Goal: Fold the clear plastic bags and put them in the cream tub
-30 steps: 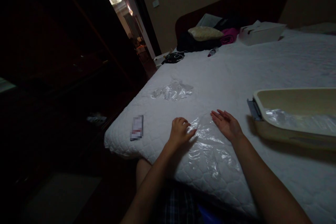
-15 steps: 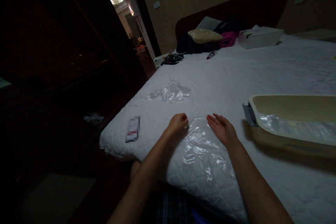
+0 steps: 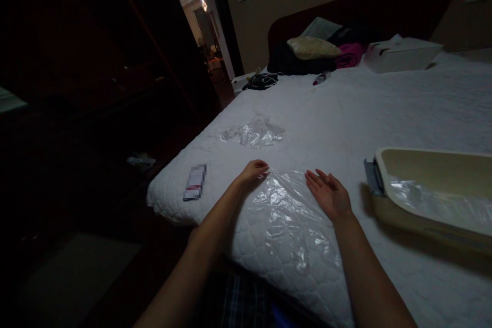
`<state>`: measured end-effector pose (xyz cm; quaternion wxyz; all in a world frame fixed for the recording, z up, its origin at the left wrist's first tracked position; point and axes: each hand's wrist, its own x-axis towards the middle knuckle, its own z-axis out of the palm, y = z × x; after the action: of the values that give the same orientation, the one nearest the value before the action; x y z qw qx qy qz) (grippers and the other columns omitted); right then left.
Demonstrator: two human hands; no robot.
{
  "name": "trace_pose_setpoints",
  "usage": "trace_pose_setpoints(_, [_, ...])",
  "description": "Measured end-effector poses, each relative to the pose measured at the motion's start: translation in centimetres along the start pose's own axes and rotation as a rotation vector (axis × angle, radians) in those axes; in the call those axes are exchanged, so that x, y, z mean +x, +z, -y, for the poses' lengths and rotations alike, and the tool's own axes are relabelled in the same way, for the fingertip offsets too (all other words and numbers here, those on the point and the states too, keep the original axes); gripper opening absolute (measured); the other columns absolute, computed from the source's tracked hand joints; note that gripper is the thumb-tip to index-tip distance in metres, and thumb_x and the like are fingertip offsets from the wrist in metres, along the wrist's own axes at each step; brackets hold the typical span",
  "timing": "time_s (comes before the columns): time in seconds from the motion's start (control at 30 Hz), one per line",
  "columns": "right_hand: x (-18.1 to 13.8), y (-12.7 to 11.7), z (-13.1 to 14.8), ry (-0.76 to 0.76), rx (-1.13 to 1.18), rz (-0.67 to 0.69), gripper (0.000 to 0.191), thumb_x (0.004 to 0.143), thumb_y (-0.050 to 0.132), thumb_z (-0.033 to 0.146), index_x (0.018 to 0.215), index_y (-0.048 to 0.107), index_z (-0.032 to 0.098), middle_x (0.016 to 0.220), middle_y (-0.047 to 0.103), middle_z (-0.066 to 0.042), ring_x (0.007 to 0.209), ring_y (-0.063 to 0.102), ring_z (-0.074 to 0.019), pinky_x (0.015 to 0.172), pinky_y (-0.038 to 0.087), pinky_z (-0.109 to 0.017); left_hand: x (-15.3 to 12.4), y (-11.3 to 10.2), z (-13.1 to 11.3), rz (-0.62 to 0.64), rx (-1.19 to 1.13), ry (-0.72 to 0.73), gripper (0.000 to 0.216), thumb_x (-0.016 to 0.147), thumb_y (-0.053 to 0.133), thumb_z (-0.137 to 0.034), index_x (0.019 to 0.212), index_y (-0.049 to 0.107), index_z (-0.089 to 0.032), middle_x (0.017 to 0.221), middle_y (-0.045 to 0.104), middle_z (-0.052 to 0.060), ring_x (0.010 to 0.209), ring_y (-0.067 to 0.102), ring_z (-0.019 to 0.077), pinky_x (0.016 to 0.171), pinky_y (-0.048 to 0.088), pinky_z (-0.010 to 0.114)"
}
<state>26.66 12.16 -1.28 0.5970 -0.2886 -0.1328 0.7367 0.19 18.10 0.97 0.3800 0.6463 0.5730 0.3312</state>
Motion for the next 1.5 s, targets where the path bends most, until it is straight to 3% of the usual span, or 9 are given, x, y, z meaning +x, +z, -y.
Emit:
trace_pose_setpoints(0.17, [0.1, -0.4, 0.0, -0.016, -0.034, 0.024, 0.03, 0.076, 0.054, 0.035, 0.099, 0.062, 0.018, 0.116, 0.063, -0.016, 0.117, 0.054, -0.0242, 0.096, 0.047, -0.036, -4.6, 0.8, 0.2, -0.281, -0.003, 0.09, 0.023, 0.082, 0.048, -0.015, 0.101, 0.061, -0.018, 0.105, 0.063, 0.008, 0.099, 0.058, 0.0154, 0.089, 0.046, 0.032])
trace_pose_setpoints(0.27, [0.1, -0.4, 0.0, -0.019, -0.06, 0.029, 0.03, 0.076, 0.054, 0.036, 0.098, 0.063, 0.019, 0.117, 0.062, -0.015, 0.118, 0.053, -0.0241, 0.097, 0.047, -0.036, -8.6, 1.2, 1.3, -0.165, 0.172, 0.471, 0.025, 0.081, 0.053, -0.015, 0.104, 0.063, -0.018, 0.115, 0.062, 0.009, 0.11, 0.055, 0.0179, 0.098, 0.042, 0.037])
trace_pose_setpoints(0.33, [0.0, -0.4, 0.1, -0.017, -0.08, 0.021, 0.03, 0.076, 0.053, 0.037, 0.098, 0.064, 0.02, 0.117, 0.062, -0.014, 0.118, 0.053, -0.0238, 0.095, 0.048, -0.036, -10.8, 1.3, 2.2, -0.117, 0.27, 0.551, 0.022, 0.083, 0.053, -0.016, 0.101, 0.064, -0.018, 0.115, 0.063, 0.009, 0.112, 0.055, 0.0186, 0.098, 0.042, 0.039])
trace_pose_setpoints(0.47, [-0.2, -0.2, 0.1, -0.036, -0.12, 0.011, 0.029, 0.075, 0.053, 0.038, 0.097, 0.064, 0.021, 0.117, 0.062, -0.014, 0.117, 0.053, -0.0233, 0.093, 0.05, -0.035, -13.0, 1.4, 3.4, -0.153, 0.271, 0.53, 0.018, 0.084, 0.052, -0.014, 0.095, 0.066, -0.018, 0.113, 0.065, 0.007, 0.113, 0.056, 0.0177, 0.099, 0.043, 0.039])
trace_pose_setpoints(0.83, [-0.4, 0.3, 0.1, -0.087, -0.144, -0.075, 0.028, 0.077, 0.049, 0.035, 0.097, 0.062, 0.02, 0.112, 0.064, -0.014, 0.112, 0.057, -0.0243, 0.087, 0.054, -0.039, -12.8, 1.2, 3.5, -0.254, -0.185, 0.251, 0.023, 0.081, 0.048, -0.009, 0.093, 0.067, -0.015, 0.102, 0.069, 0.008, 0.096, 0.063, 0.0147, 0.09, 0.049, 0.032])
trace_pose_setpoints(1.1, [2.2, 2.1, -0.5, -0.038, -0.63, -0.33, 0.011, 0.077, 0.051, 0.013, 0.073, 0.059, 0.019, 0.064, 0.063, -0.004, 0.065, 0.063, -0.0135, 0.062, 0.056, -0.025, -14.7, 0.7, 3.1, -0.084, 0.168, 0.378, 0.025, 0.079, 0.049, -0.004, 0.089, 0.067, -0.018, 0.113, 0.065, 0.006, 0.112, 0.055, 0.0175, 0.105, 0.036, 0.042])
trace_pose_setpoints(1.3, [0.5, 5.4, -1.4, -0.289, -1.025, -0.208, 0.014, 0.066, 0.066, 0.01, 0.067, 0.062, 0.023, 0.064, 0.059, 0.002, 0.062, 0.054, -0.0107, 0.067, 0.051, -0.025, -15.5, 0.4, 3.1, -0.103, 0.117, 0.319, 0.03, 0.084, 0.044, -0.006, 0.104, 0.063, -0.02, 0.118, 0.063, 0.005, 0.117, 0.053, 0.0163, 0.109, 0.031, 0.045])
trace_pose_setpoints(1.4, [-1.8, 7.5, -2.9, -0.584, -1.504, -0.042, 0.007, 0.071, 0.062, 0.017, 0.074, 0.064, 0.022, 0.074, 0.061, -0.001, 0.068, 0.056, -0.0142, 0.076, 0.048, -0.033, -15.5, 0.3, 3.4, -0.091, 0.076, 0.304, 0.034, 0.082, 0.042, -0.003, 0.102, 0.063, -0.02, 0.116, 0.064, 0.004, 0.117, 0.053, 0.0156, 0.11, 0.03, 0.045])
trace_pose_setpoints(1.5, [-4.8, 9.2, -5.8, -0.645, -1.691, 0.227, 0.014, 0.079, 0.053, 0.023, 0.088, 0.064, 0.02, 0.083, 0.063, -0.005, 0.071, 0.058, -0.0168, 0.072, 0.048, -0.035, -15.6, 0.1, 3.5, -0.086, 0.039, 0.308, 0.037, 0.079, 0.04, 0.0, 0.101, 0.064, -0.019, 0.115, 0.065, 0.004, 0.116, 0.053, 0.0151, 0.111, 0.03, 0.044])
